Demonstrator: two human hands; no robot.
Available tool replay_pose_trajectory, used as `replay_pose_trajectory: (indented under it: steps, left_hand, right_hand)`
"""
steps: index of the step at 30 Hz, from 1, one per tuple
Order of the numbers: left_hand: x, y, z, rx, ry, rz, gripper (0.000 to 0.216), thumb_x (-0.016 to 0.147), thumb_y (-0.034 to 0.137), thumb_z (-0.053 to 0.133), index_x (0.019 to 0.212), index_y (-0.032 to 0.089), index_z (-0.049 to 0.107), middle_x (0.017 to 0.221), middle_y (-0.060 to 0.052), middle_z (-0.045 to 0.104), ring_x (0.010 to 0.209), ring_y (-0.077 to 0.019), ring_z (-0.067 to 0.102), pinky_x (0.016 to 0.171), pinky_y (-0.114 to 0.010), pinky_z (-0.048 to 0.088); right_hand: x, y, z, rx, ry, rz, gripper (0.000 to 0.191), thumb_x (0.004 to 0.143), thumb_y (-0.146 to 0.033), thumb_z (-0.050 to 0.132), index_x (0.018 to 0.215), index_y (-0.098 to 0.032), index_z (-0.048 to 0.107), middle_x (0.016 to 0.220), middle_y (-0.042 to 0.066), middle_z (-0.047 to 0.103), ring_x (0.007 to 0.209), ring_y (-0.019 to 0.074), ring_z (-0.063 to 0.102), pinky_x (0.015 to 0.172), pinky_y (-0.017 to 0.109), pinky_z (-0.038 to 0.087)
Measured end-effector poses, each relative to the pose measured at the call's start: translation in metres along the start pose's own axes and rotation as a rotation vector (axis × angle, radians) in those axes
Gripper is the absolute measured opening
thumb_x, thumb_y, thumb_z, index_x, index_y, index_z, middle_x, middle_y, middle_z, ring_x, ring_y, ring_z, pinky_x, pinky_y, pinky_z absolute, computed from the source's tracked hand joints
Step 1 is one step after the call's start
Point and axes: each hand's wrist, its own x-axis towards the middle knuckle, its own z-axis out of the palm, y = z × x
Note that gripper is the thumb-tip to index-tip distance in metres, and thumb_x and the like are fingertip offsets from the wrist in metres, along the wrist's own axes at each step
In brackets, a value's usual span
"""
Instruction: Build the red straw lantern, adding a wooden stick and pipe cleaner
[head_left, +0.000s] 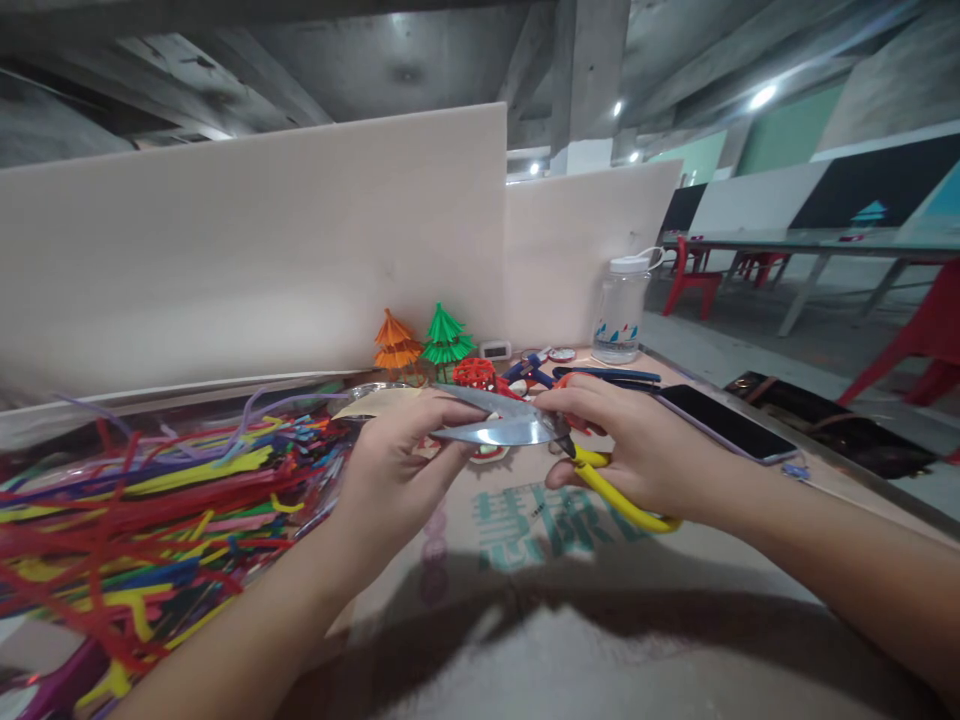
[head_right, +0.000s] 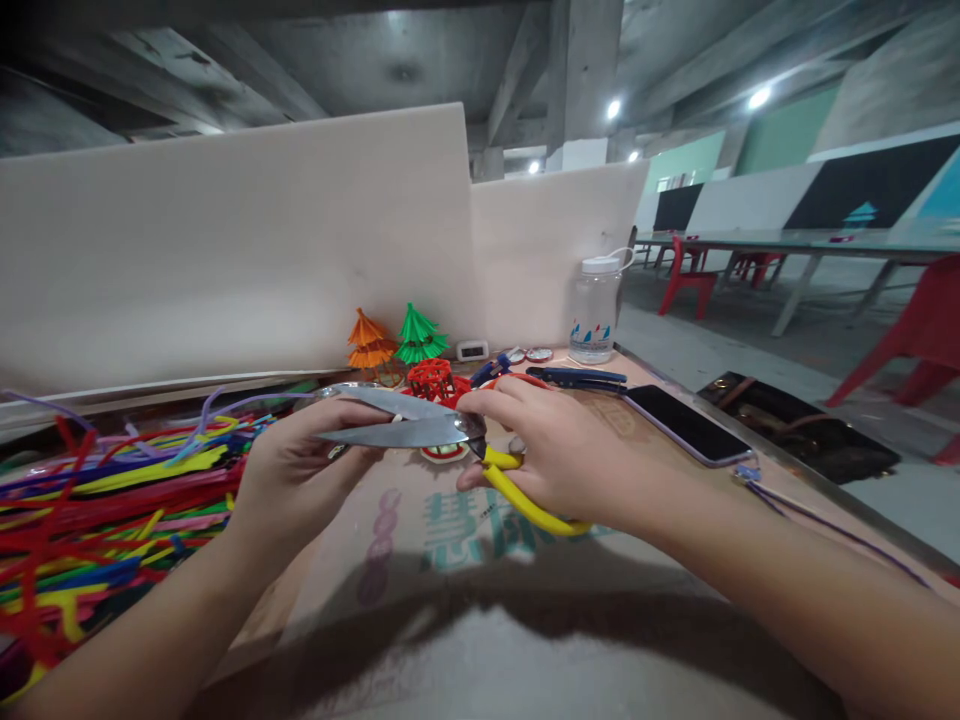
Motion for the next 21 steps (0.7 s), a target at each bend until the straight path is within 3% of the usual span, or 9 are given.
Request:
replay_pose_trajectory:
  steps: [6, 12, 21]
  left_hand:
    - [0.0004, 0.0022, -0.0005, -0.032, -0.029, -0.036, 0.014, 0.086, 0.009, 0.069, 0.090, 0.021, 0.075, 0.092, -0.003, 0.079, 0.081, -0.0158, 0.072, 0.074, -0.025, 0.057]
    - [-0.0009, 0.0032, 0.0004, 0.011, -0.015, -0.038, 0.012, 0.086, 0.011, 0.069, 0.088, 0.021, 0.075, 0.088, -0.003, 0.079, 0.080, -0.0175, 0.072, 0.078, -0.029, 0.057]
    - [0.0001, 0.0057, 0.0011, -0.008, -0.008, -0.020, 0.013, 0.084, 0.009, 0.068, 0.085, 0.021, 0.074, 0.089, -0.002, 0.079, 0.080, -0.0163, 0.073, 0.074, -0.026, 0.057]
  right_hand:
    - [0.0003, -0.0021, -0.0020, 0.054, -0.063, 0.082, 0.060, 0.084, -0.062, 0.073, 0.123, -0.017, 0.068, 0.094, 0.007, 0.069, 0.080, 0.0214, 0.061, 0.074, 0.034, 0.049]
    - [0.0003, -0.0033, -0.0016, 0.014, -0.038, 0.027, 0.056, 0.089, -0.061, 0.068, 0.123, -0.017, 0.069, 0.096, 0.010, 0.069, 0.083, 0.0224, 0.060, 0.074, 0.035, 0.048]
    - [-0.0004, -0.0042, -0.0012, -0.086, 0.003, -0.064, 0.050, 0.092, -0.053, 0.067, 0.122, -0.013, 0.070, 0.094, 0.010, 0.067, 0.079, 0.0213, 0.062, 0.070, 0.031, 0.048]
